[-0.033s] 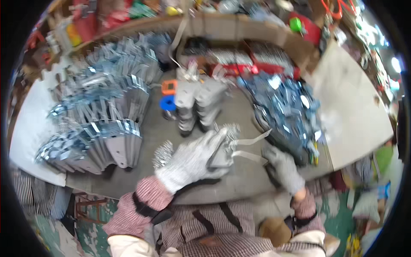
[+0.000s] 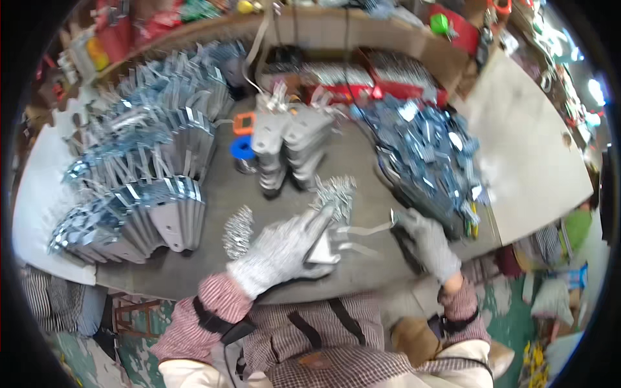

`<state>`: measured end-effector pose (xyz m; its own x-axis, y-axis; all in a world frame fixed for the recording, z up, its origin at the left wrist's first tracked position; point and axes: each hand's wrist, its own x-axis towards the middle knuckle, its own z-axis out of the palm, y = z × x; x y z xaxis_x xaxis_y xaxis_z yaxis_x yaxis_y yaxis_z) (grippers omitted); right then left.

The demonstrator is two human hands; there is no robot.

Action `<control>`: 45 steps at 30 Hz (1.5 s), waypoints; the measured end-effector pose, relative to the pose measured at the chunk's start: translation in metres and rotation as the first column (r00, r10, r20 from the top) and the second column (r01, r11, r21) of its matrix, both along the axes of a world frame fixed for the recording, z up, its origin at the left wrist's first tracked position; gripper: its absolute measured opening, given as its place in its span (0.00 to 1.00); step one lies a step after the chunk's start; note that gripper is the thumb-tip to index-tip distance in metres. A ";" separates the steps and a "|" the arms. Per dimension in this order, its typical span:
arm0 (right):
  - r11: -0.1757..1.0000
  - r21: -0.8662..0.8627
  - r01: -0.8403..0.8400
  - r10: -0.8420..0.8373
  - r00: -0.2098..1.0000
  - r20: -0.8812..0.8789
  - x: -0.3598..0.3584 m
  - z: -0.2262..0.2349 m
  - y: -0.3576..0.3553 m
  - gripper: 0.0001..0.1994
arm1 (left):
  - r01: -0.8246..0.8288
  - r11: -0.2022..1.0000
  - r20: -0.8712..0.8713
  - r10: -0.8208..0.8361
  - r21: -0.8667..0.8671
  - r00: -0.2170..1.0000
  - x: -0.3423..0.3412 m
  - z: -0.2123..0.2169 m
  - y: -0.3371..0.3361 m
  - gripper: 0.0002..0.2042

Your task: Assembling metal brackets or components using a power screwdriver and various fasteners.

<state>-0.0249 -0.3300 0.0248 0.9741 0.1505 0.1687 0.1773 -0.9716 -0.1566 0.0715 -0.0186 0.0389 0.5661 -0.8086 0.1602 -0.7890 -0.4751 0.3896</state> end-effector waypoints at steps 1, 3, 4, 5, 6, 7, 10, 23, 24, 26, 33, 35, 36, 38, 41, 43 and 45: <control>1.000 -0.017 0.021 -0.022 0.999 -0.032 0.013 -0.004 0.001 0.13 | 0.027 0.983 -0.062 -0.016 0.183 0.998 -0.009 -0.011 0.013 0.51; 0.992 0.122 0.032 -0.049 0.988 0.144 0.010 0.017 0.019 0.17 | 0.053 0.989 -0.022 -0.051 0.140 0.998 -0.018 -0.040 0.024 0.51; 0.979 0.206 0.001 -0.048 0.974 0.223 0.007 0.028 0.031 0.18 | 0.039 0.993 -0.020 -0.037 0.114 0.999 -0.021 -0.044 0.023 0.50; 0.977 0.191 -0.096 0.057 0.979 0.197 0.000 0.037 0.044 0.19 | 0.030 0.995 -0.039 -0.027 0.093 0.999 -0.023 -0.046 0.021 0.50; 0.959 0.195 -0.206 0.173 0.970 0.171 -0.005 0.038 0.059 0.20 | 0.006 0.996 -0.058 -0.001 0.087 0.998 -0.025 -0.044 0.023 0.50; 0.916 0.206 -0.343 0.314 0.936 0.161 -0.009 0.025 0.066 0.20 | 0.010 0.998 -0.073 -0.005 0.064 0.997 -0.026 -0.044 0.019 0.50; 0.863 0.086 -0.497 0.505 0.850 -0.149 -0.005 0.002 0.085 0.18 | -0.060 0.997 -0.141 0.065 0.039 0.988 -0.030 -0.050 0.016 0.51; 0.988 0.105 0.111 -0.099 0.988 -0.120 0.065 -0.020 0.084 0.15 | -0.047 0.999 -0.071 0.045 -0.026 0.996 -0.028 -0.058 0.012 0.46; 0.990 0.092 0.111 -0.098 0.986 -0.133 0.069 -0.023 0.082 0.15 | -0.046 0.999 -0.075 0.044 -0.024 0.996 -0.029 -0.057 0.013 0.47; 0.994 0.076 0.075 -0.067 0.993 -0.102 0.072 -0.024 0.078 0.15 | -0.043 0.999 -0.083 0.041 -0.021 0.996 -0.029 -0.055 0.013 0.47; 0.622 0.770 0.144 0.123 0.953 -0.277 0.035 -0.004 0.107 0.08 | -0.087 0.996 -0.151 0.085 -0.006 0.985 -0.030 -0.053 0.016 0.47; 0.773 0.613 -0.165 0.218 0.976 -0.012 0.034 -0.021 0.112 0.08 | -0.091 0.995 -0.103 0.087 -0.035 0.991 -0.030 -0.060 0.017 0.46; 0.803 0.569 -0.176 0.197 0.980 0.026 0.035 -0.025 0.112 0.09 | -0.090 0.995 -0.122 0.085 -0.032 0.989 -0.030 -0.060 0.016 0.46; 0.858 0.476 -0.192 0.162 0.981 0.104 0.031 -0.031 0.113 0.10 | -0.087 0.996 -0.160 0.082 -0.023 0.984 -0.030 -0.057 0.015 0.46; 0.888 0.378 -0.260 0.218 0.964 0.151 0.024 -0.033 0.120 0.12 | -0.091 0.996 -0.158 0.093 0.020 0.983 -0.030 -0.057 0.015 0.46; 0.855 0.429 -0.291 0.277 0.956 0.098 0.025 -0.026 0.112 0.12 | -0.087 0.996 -0.144 0.082 -0.027 0.986 -0.030 -0.059 0.015 0.47; 0.932 0.345 -0.109 0.082 0.992 0.091 0.040 -0.019 0.095 0.13 | -0.091 0.995 -0.143 0.086 -0.030 0.986 -0.028 -0.060 0.014 0.47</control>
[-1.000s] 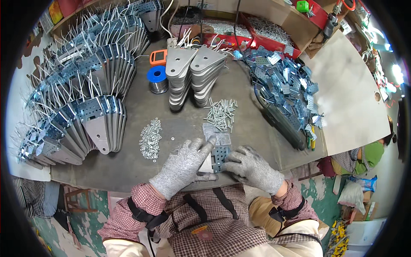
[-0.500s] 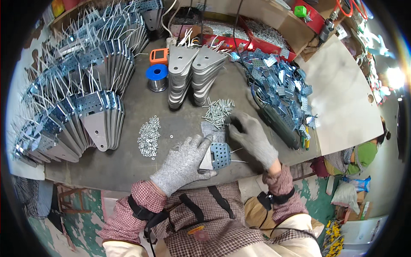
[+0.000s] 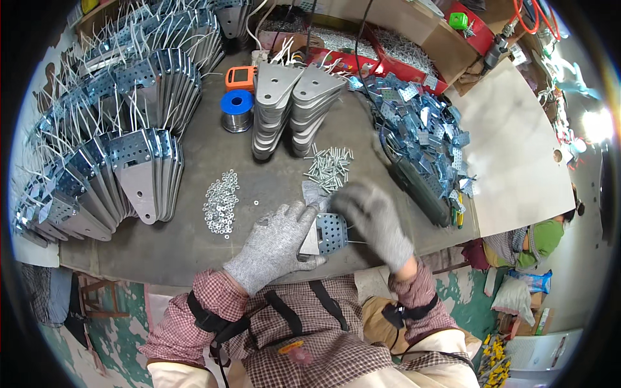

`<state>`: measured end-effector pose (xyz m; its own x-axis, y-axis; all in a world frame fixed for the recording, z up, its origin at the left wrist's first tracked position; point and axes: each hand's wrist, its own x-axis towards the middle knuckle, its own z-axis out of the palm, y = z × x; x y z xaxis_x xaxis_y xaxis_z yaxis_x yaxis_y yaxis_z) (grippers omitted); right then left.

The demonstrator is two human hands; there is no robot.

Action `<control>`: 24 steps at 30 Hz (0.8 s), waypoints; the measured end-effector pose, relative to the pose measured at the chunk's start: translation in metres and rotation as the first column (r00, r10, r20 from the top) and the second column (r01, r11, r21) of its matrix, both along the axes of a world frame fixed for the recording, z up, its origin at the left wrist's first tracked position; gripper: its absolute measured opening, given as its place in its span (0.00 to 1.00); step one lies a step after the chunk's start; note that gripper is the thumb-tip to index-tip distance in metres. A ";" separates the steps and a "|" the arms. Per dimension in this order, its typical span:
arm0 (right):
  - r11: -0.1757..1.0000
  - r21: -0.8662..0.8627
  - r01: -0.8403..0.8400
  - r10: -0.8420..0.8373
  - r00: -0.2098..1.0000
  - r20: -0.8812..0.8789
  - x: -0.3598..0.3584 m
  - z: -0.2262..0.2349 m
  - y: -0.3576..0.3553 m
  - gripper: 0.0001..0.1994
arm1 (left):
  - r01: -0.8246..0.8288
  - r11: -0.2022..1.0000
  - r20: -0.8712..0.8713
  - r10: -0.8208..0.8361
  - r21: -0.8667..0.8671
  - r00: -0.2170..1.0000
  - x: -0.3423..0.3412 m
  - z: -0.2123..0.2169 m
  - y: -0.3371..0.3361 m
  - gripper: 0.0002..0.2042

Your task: Assembling metal brackets or components using a power screwdriver and various fasteners.

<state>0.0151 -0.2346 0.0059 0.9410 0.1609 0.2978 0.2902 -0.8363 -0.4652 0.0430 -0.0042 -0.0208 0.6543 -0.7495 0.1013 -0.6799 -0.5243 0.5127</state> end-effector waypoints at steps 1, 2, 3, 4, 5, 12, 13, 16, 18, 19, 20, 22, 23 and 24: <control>0.993 -0.047 0.112 -0.112 0.994 0.005 0.008 0.004 -0.006 0.13 | 0.001 1.000 -0.009 -0.001 0.013 1.000 0.001 0.001 -0.002 0.47; 0.978 -0.142 0.155 -0.160 0.987 -0.028 0.020 0.001 -0.011 0.14 | 0.002 1.000 -0.018 -0.001 0.026 1.000 0.001 0.002 -0.004 0.47; 0.953 -0.237 0.188 -0.207 0.977 -0.055 0.036 -0.006 -0.017 0.15 | -0.004 1.000 -0.001 0.004 0.025 1.000 0.003 0.002 -0.008 0.47; 0.920 -0.328 0.213 -0.251 0.965 -0.077 0.048 -0.009 -0.019 0.17 | -0.014 1.000 0.016 0.014 0.026 1.000 0.005 0.002 -0.011 0.47; 0.920 -0.344 0.189 -0.244 0.962 -0.123 0.054 -0.007 -0.021 0.17 | -0.024 0.999 0.034 0.023 0.026 0.999 0.006 0.001 -0.013 0.48; 0.927 -0.341 0.153 -0.211 0.967 -0.142 0.061 -0.007 -0.020 0.18 | -0.043 0.999 0.070 0.041 0.023 0.997 0.005 0.005 -0.014 0.45; 0.937 -0.307 0.168 -0.222 0.963 -0.152 0.057 -0.007 -0.022 0.18 | -0.037 0.999 0.081 0.036 0.012 0.996 0.005 0.003 -0.013 0.45; 0.932 -0.322 0.165 -0.209 0.972 -0.106 0.055 -0.011 -0.026 0.17 | -0.021 1.000 0.086 0.021 0.001 0.996 0.004 0.002 -0.015 0.45; 0.926 -0.338 0.167 -0.198 0.978 -0.062 0.058 -0.011 -0.023 0.17 | -0.044 0.999 0.064 0.042 0.031 0.997 0.003 0.009 -0.015 0.44; 0.921 -0.351 0.171 -0.226 0.966 -0.124 0.060 -0.007 -0.019 0.17 | -0.060 0.998 0.068 0.058 0.028 0.996 0.002 0.008 -0.014 0.44; 0.915 -0.363 0.173 -0.253 0.949 -0.186 0.060 -0.001 -0.015 0.18 | -0.075 0.997 0.072 0.073 0.024 0.995 0.001 0.006 -0.013 0.44; 0.909 -0.378 0.175 -0.276 0.933 -0.231 0.061 0.007 -0.012 0.19 | -0.094 0.996 0.083 0.094 -0.001 0.992 0.001 0.003 -0.013 0.44; 0.910 -0.374 0.180 -0.276 0.935 -0.223 0.061 0.006 -0.013 0.19 | -0.090 0.996 0.085 0.090 -0.014 0.992 0.002 0.001 -0.013 0.45; 0.911 -0.369 0.185 -0.278 0.936 -0.215 0.060 0.004 -0.013 0.19 | -0.084 0.996 0.088 0.086 -0.026 0.992 0.002 0.000 -0.013 0.45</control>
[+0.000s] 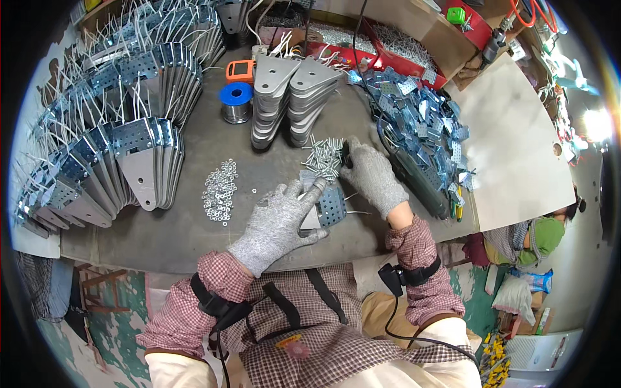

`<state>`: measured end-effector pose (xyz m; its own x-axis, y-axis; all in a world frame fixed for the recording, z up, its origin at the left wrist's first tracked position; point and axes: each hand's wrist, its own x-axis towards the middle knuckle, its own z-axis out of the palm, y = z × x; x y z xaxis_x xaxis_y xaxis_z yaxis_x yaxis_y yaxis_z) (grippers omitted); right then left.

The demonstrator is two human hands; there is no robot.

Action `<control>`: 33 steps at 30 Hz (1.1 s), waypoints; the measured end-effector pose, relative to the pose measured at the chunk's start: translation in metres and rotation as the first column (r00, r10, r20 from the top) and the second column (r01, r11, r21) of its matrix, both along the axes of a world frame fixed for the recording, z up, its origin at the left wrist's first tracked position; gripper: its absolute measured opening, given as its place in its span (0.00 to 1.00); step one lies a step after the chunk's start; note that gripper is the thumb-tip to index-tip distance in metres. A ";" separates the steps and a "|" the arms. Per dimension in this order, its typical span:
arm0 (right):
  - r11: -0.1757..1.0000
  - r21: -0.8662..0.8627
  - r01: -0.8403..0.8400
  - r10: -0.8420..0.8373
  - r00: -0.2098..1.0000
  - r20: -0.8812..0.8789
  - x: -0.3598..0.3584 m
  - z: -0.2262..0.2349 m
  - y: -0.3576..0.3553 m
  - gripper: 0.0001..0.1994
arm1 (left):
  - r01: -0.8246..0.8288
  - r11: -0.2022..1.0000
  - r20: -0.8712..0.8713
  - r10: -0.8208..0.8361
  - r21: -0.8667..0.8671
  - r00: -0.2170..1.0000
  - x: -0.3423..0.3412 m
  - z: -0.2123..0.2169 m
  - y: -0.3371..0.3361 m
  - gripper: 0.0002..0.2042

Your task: Assembling metal brackets or components using a power screwdriver and various fasteners.

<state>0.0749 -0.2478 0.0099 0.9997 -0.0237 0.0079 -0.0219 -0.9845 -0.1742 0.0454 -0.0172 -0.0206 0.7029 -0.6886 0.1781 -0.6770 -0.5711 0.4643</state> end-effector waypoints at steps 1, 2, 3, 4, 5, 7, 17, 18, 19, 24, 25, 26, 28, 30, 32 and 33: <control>1.000 0.014 -0.020 0.019 0.999 0.045 -0.002 -0.003 -0.001 0.19 | 0.001 1.000 0.008 -0.001 0.000 1.000 0.000 -0.001 0.000 0.45; 0.999 0.028 -0.040 0.037 0.995 0.091 -0.005 -0.007 -0.002 0.19 | 0.003 1.000 0.015 -0.003 0.001 1.000 0.000 -0.001 0.000 0.45; 0.998 0.041 -0.054 0.048 0.990 0.133 -0.008 -0.011 -0.006 0.19 | 0.012 1.000 0.020 -0.012 0.001 1.000 -0.001 -0.001 -0.001 0.45; 0.997 0.010 -0.082 0.079 0.984 0.161 -0.008 -0.015 -0.011 0.19 | 0.008 1.000 0.021 -0.008 0.012 1.000 -0.001 0.000 -0.002 0.45; 0.997 -0.004 -0.077 0.077 0.988 0.131 -0.004 -0.018 -0.016 0.20 | 0.006 1.000 0.021 -0.006 0.023 1.000 0.000 0.002 -0.003 0.45; 0.998 -0.025 -0.065 0.067 0.995 0.070 0.005 -0.015 -0.018 0.22 | 0.010 0.999 0.024 -0.010 0.032 1.000 0.000 0.002 -0.003 0.45; 0.902 0.355 -0.245 0.185 0.963 0.195 -0.042 0.024 0.006 0.11 | 0.015 1.000 0.006 -0.015 0.002 1.000 0.003 -0.002 0.002 0.44; 0.856 0.419 -0.302 0.265 0.953 0.144 -0.058 0.030 0.011 0.10 | 0.029 0.999 -0.016 -0.029 0.019 0.999 0.001 0.000 -0.001 0.44; 0.799 0.486 -0.353 0.346 0.932 0.107 -0.070 0.031 0.016 0.08 | 0.021 0.999 -0.028 -0.021 0.024 0.999 0.001 0.000 -0.001 0.43; 0.807 0.359 -0.470 0.461 0.880 0.116 -0.080 0.010 0.023 0.15 | 0.014 1.000 -0.053 -0.013 0.025 0.998 0.000 0.001 -0.003 0.42; 0.807 0.343 -0.481 0.471 0.874 0.118 -0.080 0.010 0.024 0.16 | 0.014 1.000 -0.056 -0.013 0.019 0.998 0.001 0.001 -0.002 0.42; 0.806 0.327 -0.493 0.482 0.868 0.120 -0.083 0.008 0.025 0.16 | 0.011 1.000 -0.057 -0.010 0.026 0.998 0.002 0.000 -0.002 0.43; 0.804 0.329 -0.495 0.487 0.866 0.113 -0.087 0.004 0.025 0.17 | 0.009 0.999 -0.055 -0.006 0.040 0.998 0.001 0.001 -0.002 0.43; 0.800 0.366 -0.476 0.477 0.874 0.093 -0.090 -0.005 0.024 0.18 | 0.011 0.999 -0.074 -0.009 0.036 0.997 0.002 0.001 -0.002 0.44; 0.811 0.370 -0.453 0.426 0.891 0.157 -0.093 -0.014 0.025 0.18 | 0.011 0.999 -0.081 -0.008 0.038 0.997 0.001 0.002 -0.002 0.44; 0.816 0.375 -0.441 0.398 0.897 0.189 -0.094 -0.018 0.027 0.17 | 0.008 0.999 -0.077 -0.004 0.045 0.997 0.001 0.003 -0.001 0.44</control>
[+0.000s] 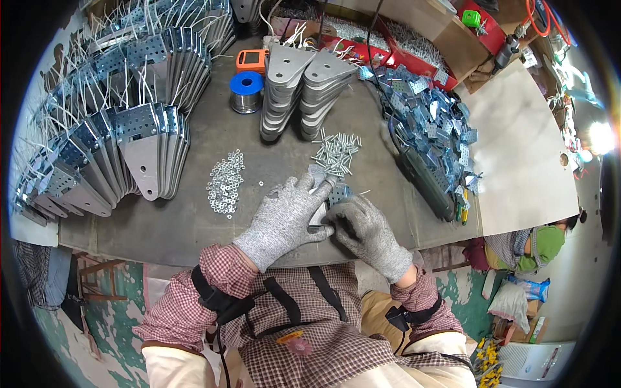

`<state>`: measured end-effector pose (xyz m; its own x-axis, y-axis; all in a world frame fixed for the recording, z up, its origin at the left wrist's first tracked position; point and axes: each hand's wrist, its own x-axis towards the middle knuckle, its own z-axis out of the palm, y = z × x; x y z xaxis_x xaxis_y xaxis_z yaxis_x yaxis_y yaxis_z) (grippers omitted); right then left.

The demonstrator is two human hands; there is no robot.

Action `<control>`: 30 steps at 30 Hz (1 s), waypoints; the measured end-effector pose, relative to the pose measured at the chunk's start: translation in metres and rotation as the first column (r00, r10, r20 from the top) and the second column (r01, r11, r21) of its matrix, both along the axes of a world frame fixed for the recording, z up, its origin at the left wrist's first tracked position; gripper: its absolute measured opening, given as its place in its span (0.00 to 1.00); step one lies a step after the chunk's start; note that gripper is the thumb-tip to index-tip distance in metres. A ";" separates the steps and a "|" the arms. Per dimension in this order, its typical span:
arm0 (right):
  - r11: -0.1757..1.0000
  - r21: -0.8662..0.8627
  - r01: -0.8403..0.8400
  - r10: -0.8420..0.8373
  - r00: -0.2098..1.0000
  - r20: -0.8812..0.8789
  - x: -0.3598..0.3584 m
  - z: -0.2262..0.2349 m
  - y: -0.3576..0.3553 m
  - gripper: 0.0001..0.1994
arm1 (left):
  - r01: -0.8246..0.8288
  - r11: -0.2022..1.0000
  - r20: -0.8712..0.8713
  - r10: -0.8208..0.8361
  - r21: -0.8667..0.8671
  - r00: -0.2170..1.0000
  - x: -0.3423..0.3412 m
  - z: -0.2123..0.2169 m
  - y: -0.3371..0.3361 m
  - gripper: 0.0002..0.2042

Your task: Assembling metal brackets or components using a power screwdriver and various fasteners.

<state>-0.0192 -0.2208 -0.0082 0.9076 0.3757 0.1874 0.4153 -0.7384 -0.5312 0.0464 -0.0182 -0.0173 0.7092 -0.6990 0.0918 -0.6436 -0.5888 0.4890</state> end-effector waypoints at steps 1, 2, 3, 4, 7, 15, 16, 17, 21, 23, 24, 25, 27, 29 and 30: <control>1.000 0.011 0.008 -0.008 1.000 0.011 -0.002 -0.002 0.002 0.17 | -0.002 1.000 0.004 0.002 0.007 1.000 0.000 0.000 0.000 0.45; 1.000 0.022 0.016 -0.017 1.000 0.022 -0.004 -0.004 0.003 0.17 | 0.002 1.000 0.001 -0.002 0.012 1.000 0.000 0.000 0.000 0.45; 0.999 0.031 0.026 -0.027 0.999 0.036 -0.007 -0.004 0.004 0.17 | 0.007 1.000 0.001 -0.007 0.015 1.000 0.001 0.000 -0.001 0.46; 0.998 0.047 0.035 -0.037 0.999 0.035 -0.010 -0.006 0.004 0.16 | 0.014 1.000 0.000 -0.014 0.018 1.000 0.001 0.001 -0.002 0.46; 0.994 0.095 0.060 -0.065 0.997 0.044 -0.022 -0.009 0.006 0.17 | 0.008 1.000 0.031 -0.007 -0.029 0.999 0.001 0.002 -0.004 0.45; 0.780 0.475 0.407 -0.347 0.914 -0.213 -0.071 -0.035 0.020 0.29 | -0.280 0.818 -0.801 -0.321 -0.504 0.505 -0.039 0.034 -0.023 0.31; 0.704 0.538 0.463 -0.355 0.886 -0.298 -0.067 -0.039 0.018 0.29 | -0.173 0.857 -0.784 -0.339 -0.485 0.520 -0.039 0.035 -0.041 0.27; 0.710 0.469 0.525 -0.506 0.844 -0.179 -0.071 -0.029 0.004 0.26 | -0.059 0.814 -0.662 -0.426 -0.578 0.616 -0.026 0.036 -0.068 0.20; 0.843 0.074 0.533 -0.533 0.810 0.246 -0.070 -0.047 -0.023 0.24 | 0.199 0.925 0.482 -0.020 -0.324 0.876 0.100 0.038 -0.193 0.08; 0.790 0.253 0.558 -0.601 0.786 0.143 -0.056 -0.042 -0.005 0.28 | 0.051 0.995 0.592 0.011 -0.088 0.806 0.169 0.013 -0.234 0.11; 0.776 0.305 0.552 -0.605 0.787 0.118 -0.056 -0.038 -0.007 0.28 | 0.048 0.996 0.541 -0.079 0.071 0.837 0.182 0.016 -0.247 0.10; 0.751 0.346 0.562 -0.621 0.780 0.083 -0.060 -0.038 -0.012 0.28 | 0.092 0.995 0.522 -0.102 0.046 0.847 0.179 0.021 -0.260 0.09; 0.746 0.284 0.603 -0.646 0.759 0.086 -0.062 -0.029 -0.012 0.30 | 0.162 0.976 0.576 -0.051 -0.143 0.816 0.176 0.023 -0.266 0.09; 0.730 0.315 0.607 -0.654 0.754 0.061 -0.060 -0.043 -0.012 0.28 | 0.197 0.907 0.496 0.015 -0.372 0.868 0.167 0.038 -0.241 0.11; 0.720 0.314 0.618 -0.661 0.750 0.038 -0.065 -0.051 -0.013 0.27 | 0.197 0.850 0.432 0.040 -0.489 0.901 0.156 0.050 -0.226 0.12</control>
<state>-0.0839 -0.2337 -0.0590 0.8689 -0.3687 0.3303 -0.0205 -0.6936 -0.7201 0.2021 -0.2442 0.0328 0.4659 -0.5169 0.7182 -0.8848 -0.2690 0.3804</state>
